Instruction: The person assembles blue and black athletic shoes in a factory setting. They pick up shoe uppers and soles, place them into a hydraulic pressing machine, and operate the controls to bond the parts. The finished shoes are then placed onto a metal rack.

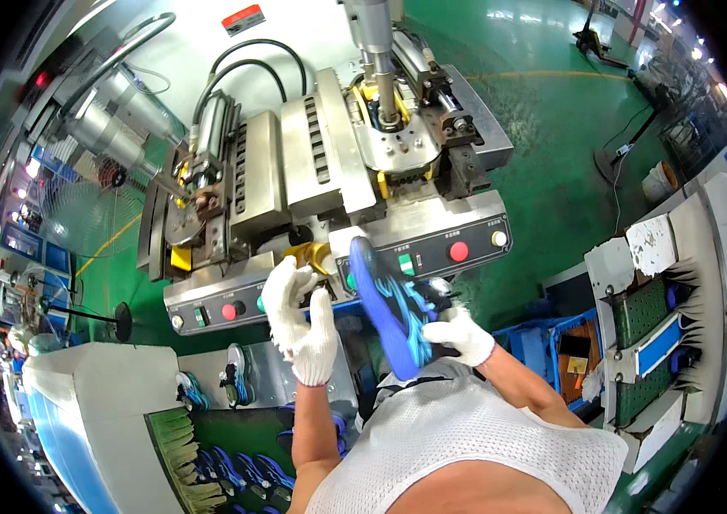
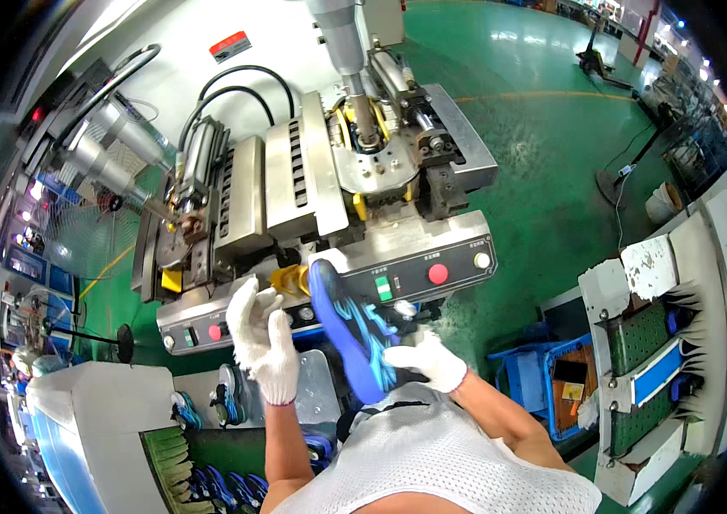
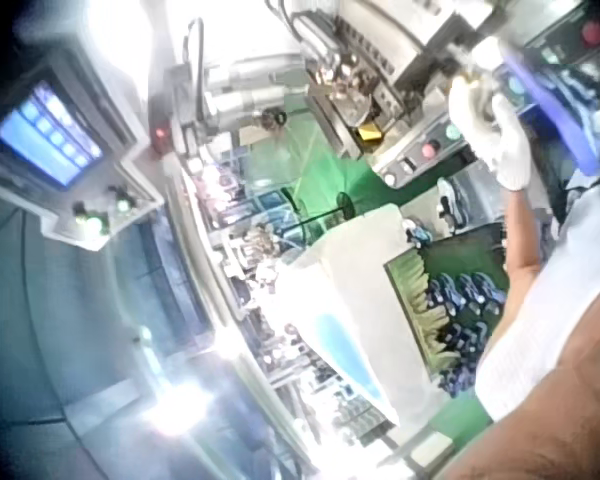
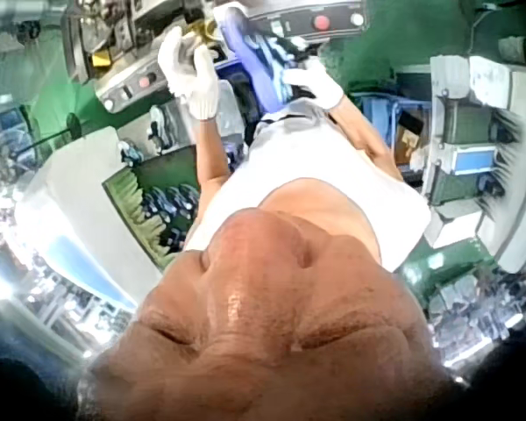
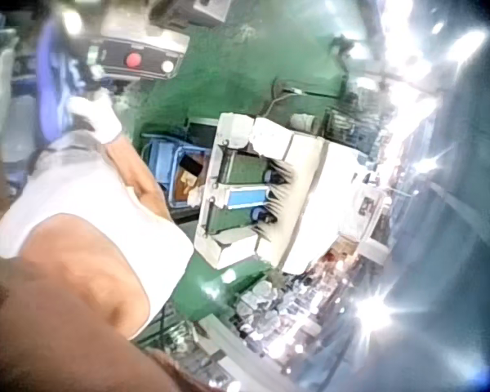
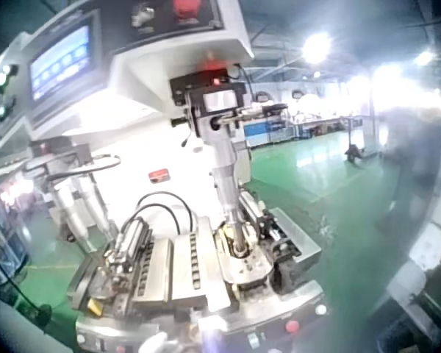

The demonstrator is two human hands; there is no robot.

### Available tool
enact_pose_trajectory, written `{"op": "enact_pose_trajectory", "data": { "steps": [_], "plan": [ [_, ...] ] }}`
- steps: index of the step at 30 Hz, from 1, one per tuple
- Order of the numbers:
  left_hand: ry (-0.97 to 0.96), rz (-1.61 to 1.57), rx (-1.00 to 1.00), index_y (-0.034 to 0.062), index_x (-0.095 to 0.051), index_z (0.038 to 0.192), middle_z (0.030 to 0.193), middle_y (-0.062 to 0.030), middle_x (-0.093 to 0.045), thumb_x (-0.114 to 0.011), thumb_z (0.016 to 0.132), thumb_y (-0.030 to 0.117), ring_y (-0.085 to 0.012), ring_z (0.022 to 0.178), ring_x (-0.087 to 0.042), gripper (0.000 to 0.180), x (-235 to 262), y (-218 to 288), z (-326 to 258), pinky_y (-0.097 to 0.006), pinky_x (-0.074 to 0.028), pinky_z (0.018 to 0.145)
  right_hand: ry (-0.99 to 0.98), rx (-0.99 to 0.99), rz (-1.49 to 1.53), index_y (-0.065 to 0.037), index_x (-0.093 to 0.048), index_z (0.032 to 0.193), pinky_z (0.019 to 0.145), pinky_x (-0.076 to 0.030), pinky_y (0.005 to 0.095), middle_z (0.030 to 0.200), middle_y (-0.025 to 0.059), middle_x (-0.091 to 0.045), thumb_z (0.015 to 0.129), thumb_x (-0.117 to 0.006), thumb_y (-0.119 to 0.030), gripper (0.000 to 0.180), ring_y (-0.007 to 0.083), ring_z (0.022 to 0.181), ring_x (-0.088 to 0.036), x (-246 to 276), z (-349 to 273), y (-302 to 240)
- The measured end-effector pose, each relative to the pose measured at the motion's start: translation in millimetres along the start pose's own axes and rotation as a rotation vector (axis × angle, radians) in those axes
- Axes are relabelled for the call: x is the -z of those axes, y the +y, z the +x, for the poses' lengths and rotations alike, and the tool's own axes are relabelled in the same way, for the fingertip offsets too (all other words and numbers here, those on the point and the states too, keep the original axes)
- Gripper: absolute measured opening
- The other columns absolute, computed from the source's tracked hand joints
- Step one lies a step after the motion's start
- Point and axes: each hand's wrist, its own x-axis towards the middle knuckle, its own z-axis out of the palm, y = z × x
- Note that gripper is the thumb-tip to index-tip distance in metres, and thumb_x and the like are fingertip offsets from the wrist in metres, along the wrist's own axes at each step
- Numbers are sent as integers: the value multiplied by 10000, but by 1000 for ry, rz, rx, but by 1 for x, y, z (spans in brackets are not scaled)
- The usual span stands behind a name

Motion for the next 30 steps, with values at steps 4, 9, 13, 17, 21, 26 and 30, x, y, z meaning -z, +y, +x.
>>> {"op": "enact_pose_trajectory", "data": {
  "steps": [4, 9, 13, 17, 21, 26, 30],
  "plan": [
    [-103, -153, 370, 13, -458, 1419, 1305, -133, -581, -576, 970, -50, -208, 1197, -610, 468, -61, -28, 12, -343, -470, 1069, 64, 99, 171, 58, -556, 1361, 933, -543, 360, 1255, 125, -664, 817, -811, -228, 665, 209, 1075, -659, 58, -5, -11],
    [-163, -68, 331, -2, -444, 1437, 1369, -156, -558, -587, 988, 9, -226, 1236, -596, 472, -108, -42, 27, -351, -493, 1051, 257, 268, 172, 79, -613, 1224, 800, -568, 336, 1121, 124, -691, 817, -818, -310, 599, 190, 938, -678, 81, -8, -37],
    [-202, -9, 268, -23, -408, 1469, 1417, -201, -527, -611, 997, 67, -261, 1266, -588, 522, -137, -53, 56, -370, -489, 1064, 425, 329, 204, 47, -671, 1089, 633, -537, 287, 971, 75, -703, 818, -797, -294, 453, 127, 764, -654, 91, 2, -37],
    [-316, -43, 249, -13, -357, 1499, 1455, -215, -472, -635, 985, 108, -277, 1296, -550, 596, -168, -76, 100, -392, -473, 1073, 585, 332, 70, -165, -482, 574, 422, -304, 273, 578, -57, -480, 802, -782, -296, 399, 50, 469, -411, 113, 5, -20],
    [-398, 96, 186, -14, -350, 1509, 1473, -238, -468, -644, 982, 203, -303, 1301, -553, 642, -192, -112, 129, -402, -463, 1082, 606, 362, 129, -172, -460, 568, 436, -315, 275, 580, -57, -469, 808, -774, -287, 412, 46, 491, -417, 102, 7, -23],
    [-393, 208, 338, -19, -381, 1496, 1457, -255, -505, -650, 973, 300, -324, 1332, -541, 669, -216, -140, 152, -403, -432, 1108, 669, 350, 130, -145, -478, 556, 456, -323, 275, 577, -56, -463, 823, -759, -296, 416, 48, 508, -408, 83, 4, -32],
    [-456, 504, 320, -16, -373, 1504, 1485, -270, -478, -641, 966, 327, -357, 1370, -499, 692, -239, -146, 164, -410, -386, 1146, 729, 270, -12, -109, -506, 549, 464, -327, 290, 570, -52, -461, 818, -758, -323, 427, 57, 511, -416, 82, -8, -42]
  ]
}}
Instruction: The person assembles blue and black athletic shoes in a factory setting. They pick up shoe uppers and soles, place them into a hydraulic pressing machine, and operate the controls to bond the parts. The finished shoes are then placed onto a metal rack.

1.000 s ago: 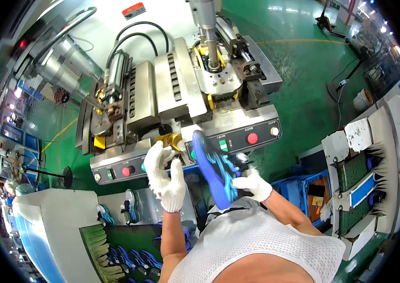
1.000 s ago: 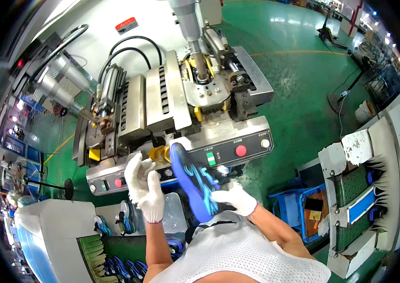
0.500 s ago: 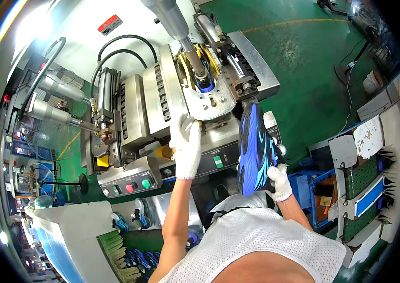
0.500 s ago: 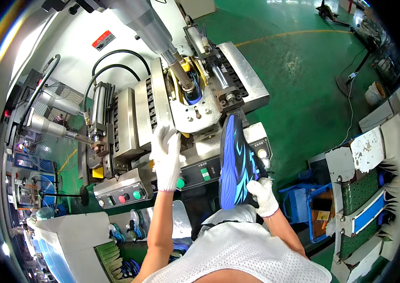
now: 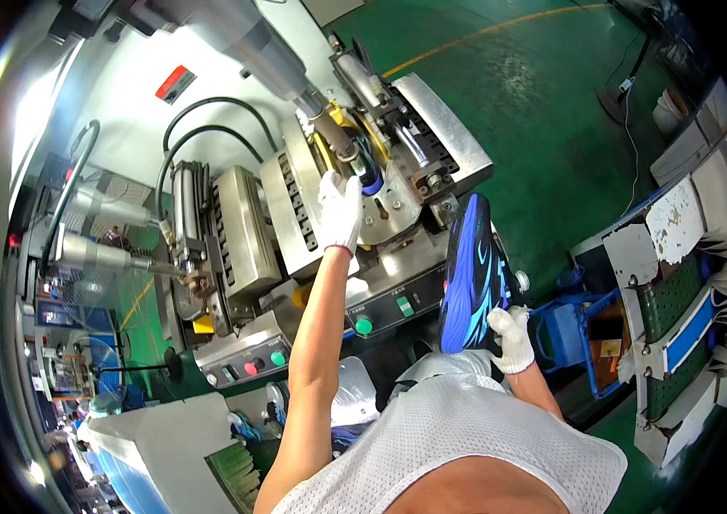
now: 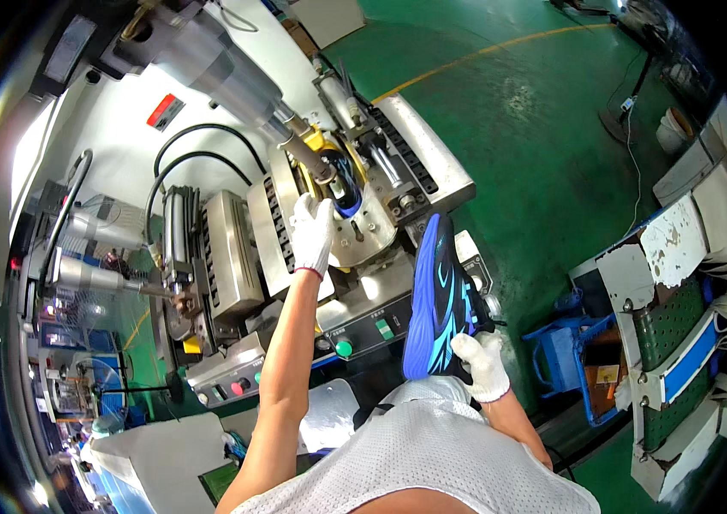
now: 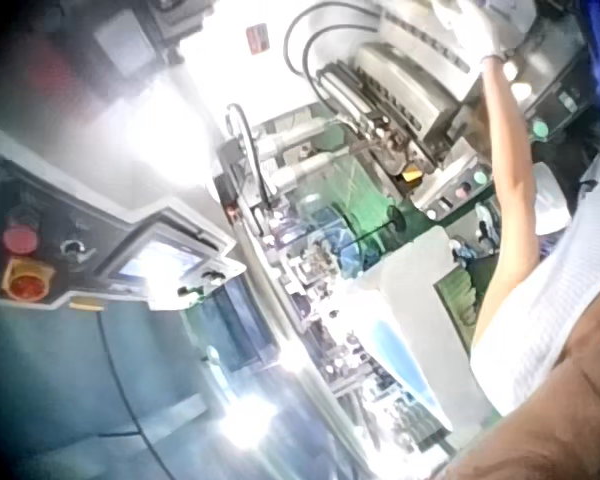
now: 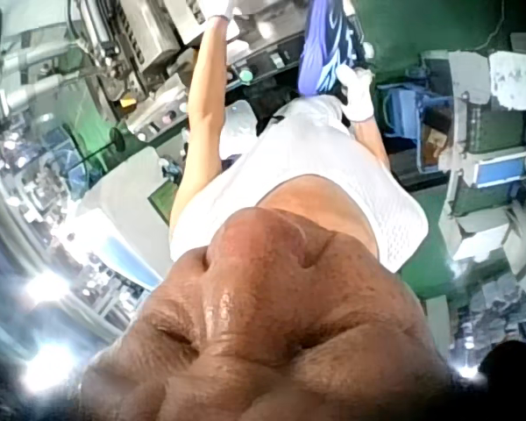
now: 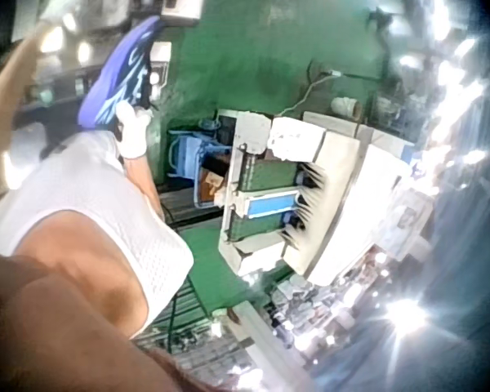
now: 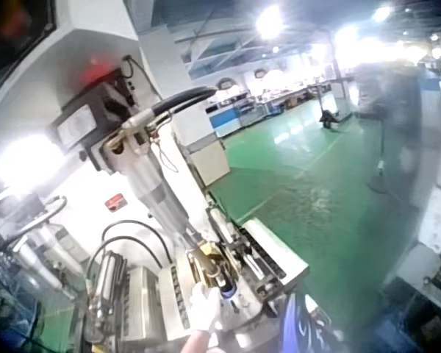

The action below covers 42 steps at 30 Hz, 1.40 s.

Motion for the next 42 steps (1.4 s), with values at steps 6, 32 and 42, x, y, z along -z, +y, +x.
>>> {"op": "enact_pose_trajectory", "data": {
  "steps": [6, 32, 42],
  "plan": [
    [-113, -298, 53, 22, -572, 1352, 1040, -125, -718, -661, 928, 300, -215, 933, -692, 514, -52, -3, 59, -334, -540, 836, 80, 42, -12, -77, -543, 551, 468, -333, 304, 549, -44, -482, 804, -776, -329, 427, 65, 498, -415, 26, 2, 22],
    [-120, -564, 40, 0, -505, 1439, 1385, -114, -578, -695, 823, 71, -214, 1287, -547, 648, 140, -82, -122, -366, -393, 1139, -313, -67, -273, -20, -687, 1164, 768, -577, 312, 1020, 75, -724, 883, -751, -140, 312, 153, 864, -699, -194, 209, -68],
    [275, -428, 926, -18, -488, 1436, 1343, -171, -612, -784, 811, 158, -251, 1220, -598, 714, 133, -206, -406, -384, -464, 1036, -120, 412, -1595, 40, -687, 1010, 922, -536, 473, 1123, 279, -696, 778, -668, -502, 590, 402, 1056, -693, -284, 394, 35]
  ]
}}
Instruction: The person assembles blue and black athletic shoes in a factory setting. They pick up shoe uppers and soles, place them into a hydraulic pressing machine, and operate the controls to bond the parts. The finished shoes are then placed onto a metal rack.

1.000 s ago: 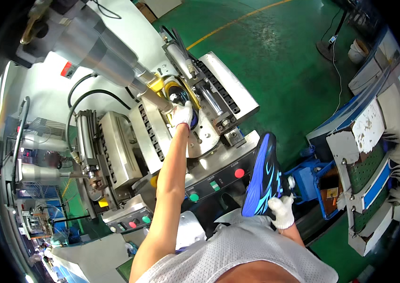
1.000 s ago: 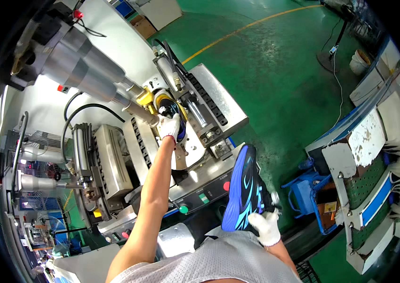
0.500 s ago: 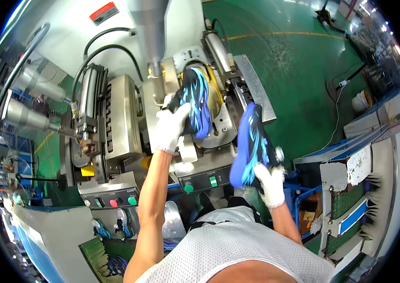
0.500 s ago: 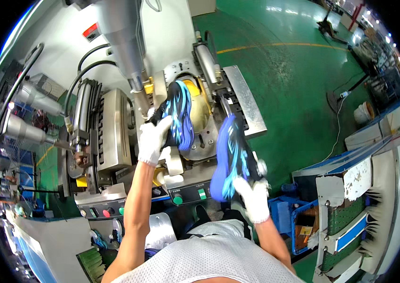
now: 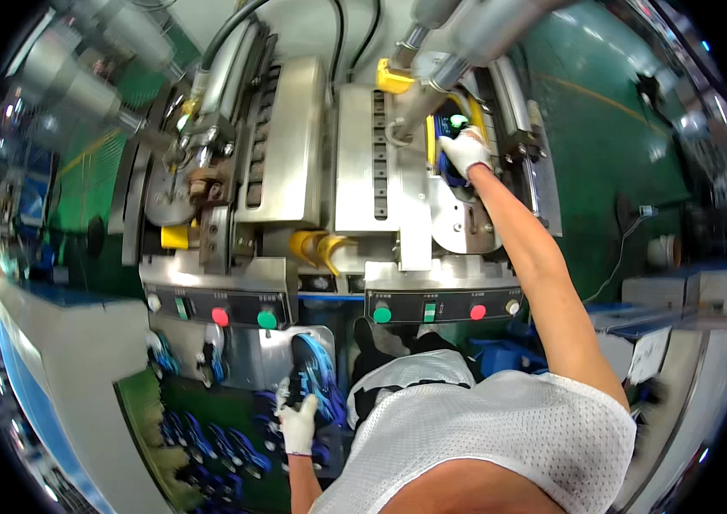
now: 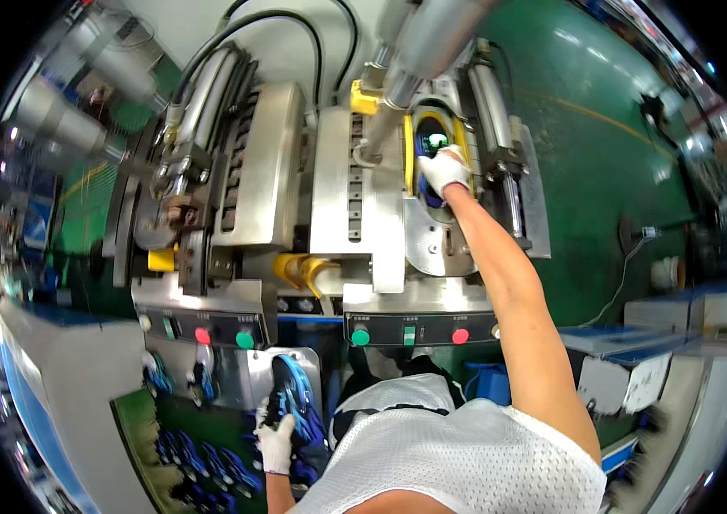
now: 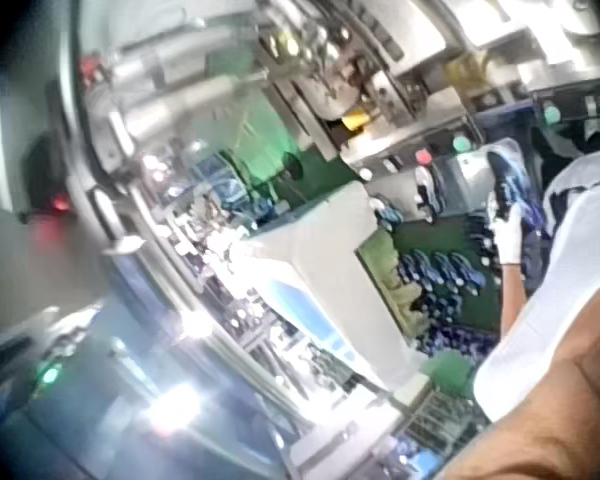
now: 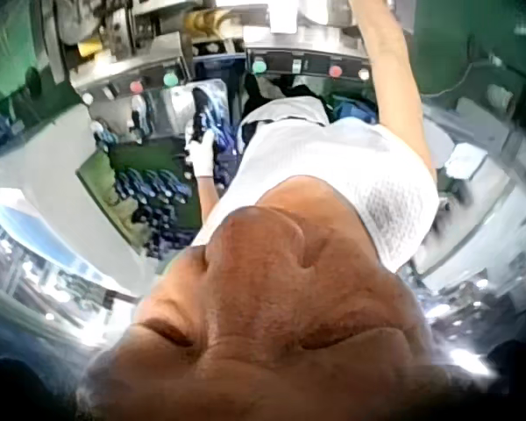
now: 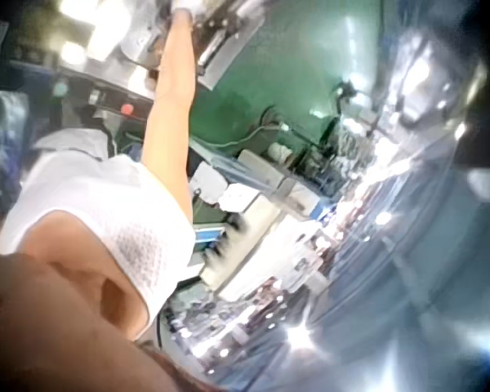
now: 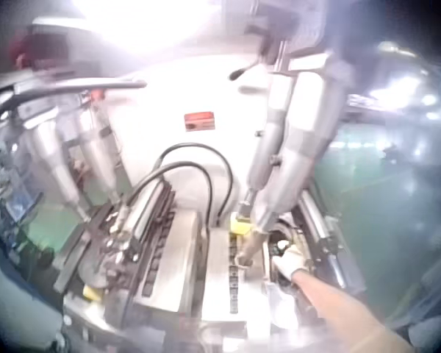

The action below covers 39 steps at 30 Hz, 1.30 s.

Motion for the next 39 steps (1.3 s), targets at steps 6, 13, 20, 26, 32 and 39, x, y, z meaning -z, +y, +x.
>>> {"op": "enact_pose_trajectory", "data": {
  "steps": [6, 13, 20, 26, 32, 39],
  "plan": [
    [619, 145, 58, -20, -529, 1368, 1421, -213, -548, -766, 854, 353, -357, 1322, -523, 677, -24, -100, 26, -405, -397, 1118, -61, 141, -28, -15, -762, 953, 795, -536, 411, 913, 167, -752, 787, -734, -536, 547, 277, 877, -731, 3, 1, 6],
    [403, 347, 540, -43, -659, 1223, 1254, -265, -660, -525, 910, 649, -453, 1046, -664, 772, -51, -167, 56, -482, -489, 971, 275, 575, 434, 68, -582, 1208, 782, -521, 332, 1089, 108, -670, 919, -767, -244, 464, 189, 893, -630, 16, -127, -25],
    [547, 4, 28, -11, -418, 1452, 1368, -259, -537, -792, 850, 266, -410, 1244, -564, 761, -17, -165, 17, -451, -469, 1044, 124, 1310, -871, 52, -291, 1547, 1250, -145, 540, 1598, 294, -287, 896, -658, -302, 827, 492, 1482, -250, -139, -339, 17],
    [754, -353, -106, -54, -388, 1465, 1433, -229, -461, -740, 881, 78, -343, 1326, -514, 694, 48, -187, -34, -407, -403, 1152, -313, 1217, -336, 56, -303, 1531, 1231, -187, 565, 1587, 318, -278, 738, -817, -285, 1005, 510, 1471, -257, -152, -409, -30],
    [697, 11, 54, -53, -347, 1463, 1479, -295, -397, -828, 786, 249, -425, 1407, -377, 883, 7, -243, 24, -453, -344, 1175, -797, 808, 177, -9, -371, 1497, 1153, -356, 483, 1518, 255, -418, 798, -772, -346, 874, 389, 1419, -418, -278, -600, -67],
    [452, -321, 89, 2, -403, 1440, 1286, -247, -594, -827, 775, 251, -382, 1160, -616, 827, 50, -242, 32, -419, -496, 1005, -757, 357, -36, -16, -511, 1376, 996, -488, 467, 1192, 232, -694, 780, -807, -425, 781, 381, 1147, -662, -273, -597, -99]
  ]
}}
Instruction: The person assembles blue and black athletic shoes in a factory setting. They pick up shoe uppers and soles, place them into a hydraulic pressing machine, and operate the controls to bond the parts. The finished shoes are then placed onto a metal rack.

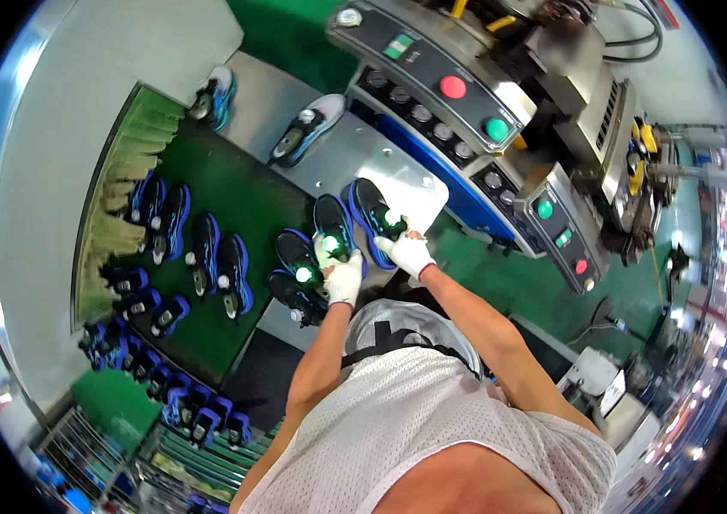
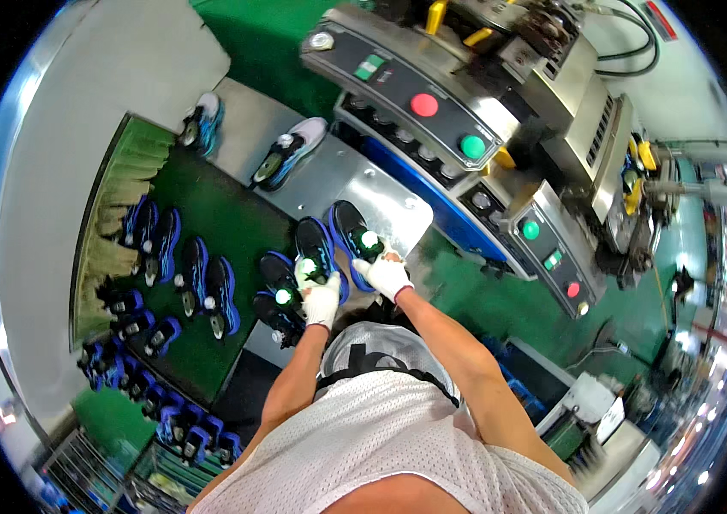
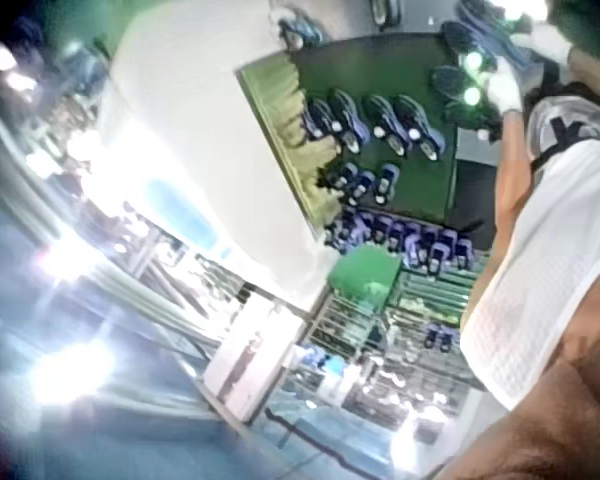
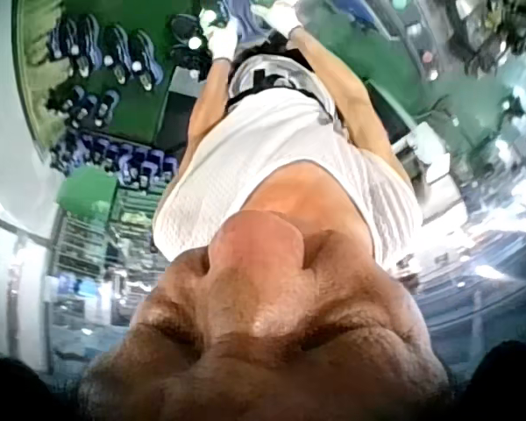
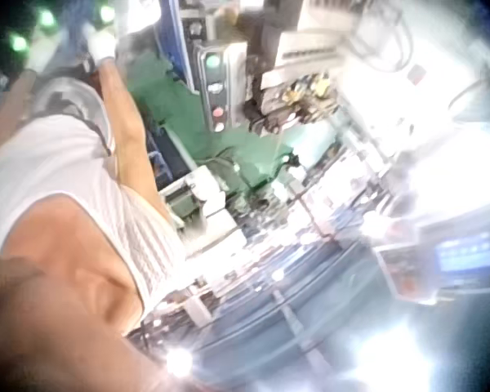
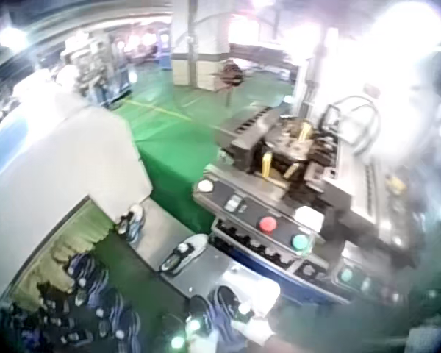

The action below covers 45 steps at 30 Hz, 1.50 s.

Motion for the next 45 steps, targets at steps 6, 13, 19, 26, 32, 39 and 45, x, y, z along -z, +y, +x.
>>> {"op": "enact_pose_trajectory", "data": {
  "steps": [6, 13, 19, 26, 32, 39, 45],
  "plan": [
    [-397, 566, 95, -85, -566, 1239, 1224, -273, -659, -840, 755, 487, -417, 1165, -626, 798, -4, 65, -7, -458, -483, 1002, 139, -429, 360, 206, -509, 1264, 926, -545, 408, 1229, 312, -648, 710, -824, -628, 1050, 352, 1125, -669, 65, -55, 45],
    [-982, 344, -535, 29, -532, 1428, 1395, -146, -601, -816, 789, 139, -284, 1259, -577, 708, -98, 145, -132, -406, -435, 1085, 573, -284, 1358, 58, -692, 1102, 738, -563, 327, 954, 105, -709, 785, -837, -437, 606, 140, 832, -645, 135, -206, 139],
    [-1653, 326, -396, 15, -421, 1465, 1358, -114, -580, -775, 774, -38, -199, 1211, -580, 778, -164, 171, -302, -359, -458, 1058, 1072, -528, 1581, 41, -708, 1079, 713, -546, 310, 946, 62, -707, 781, -860, -432, 579, 118, 784, -634, 122, -356, 240],
    [-2141, 267, -632, 3, -408, 1469, 1334, -117, -609, -765, 781, 27, -212, 1192, -606, 776, -274, 147, -539, -365, -480, 1040, 1779, -923, 1433, 45, -686, 1211, 890, -516, 361, 1140, 101, -710, 792, -837, -453, 669, 182, 938, -650, 123, -543, 335],
    [-2089, 478, -1419, 53, -386, 1498, 1417, -239, -556, -719, 829, 295, -366, 1319, -547, 786, -380, 75, -736, -420, -421, 1105, 1696, -1623, 572, 67, -465, 1440, 1073, -436, 462, 1332, 292, -607, 833, -754, -507, 884, 413, 1243, -587, 163, -636, 446],
    [-2044, 164, -1388, -13, -484, 1414, 1385, -277, -559, -647, 871, 313, -423, 1284, -545, 654, -427, 25, -802, -442, -421, 1104, 1616, -1698, 436, 44, -543, 1373, 1053, -450, 476, 1349, 299, -595, 788, -765, -494, 824, 445, 1262, -562, 182, -690, 589],
    [-2230, 380, -1182, 41, -612, 1293, 1269, -213, -650, -564, 975, 317, -374, 1179, -622, 424, -340, 55, -575, -439, -488, 1022, 2215, -621, 340, 77, -445, 1457, 1153, -404, 412, 1448, 234, -541, 978, -656, -110, 555, 295, 1349, -528, 250, -557, 466]
  ]
}}
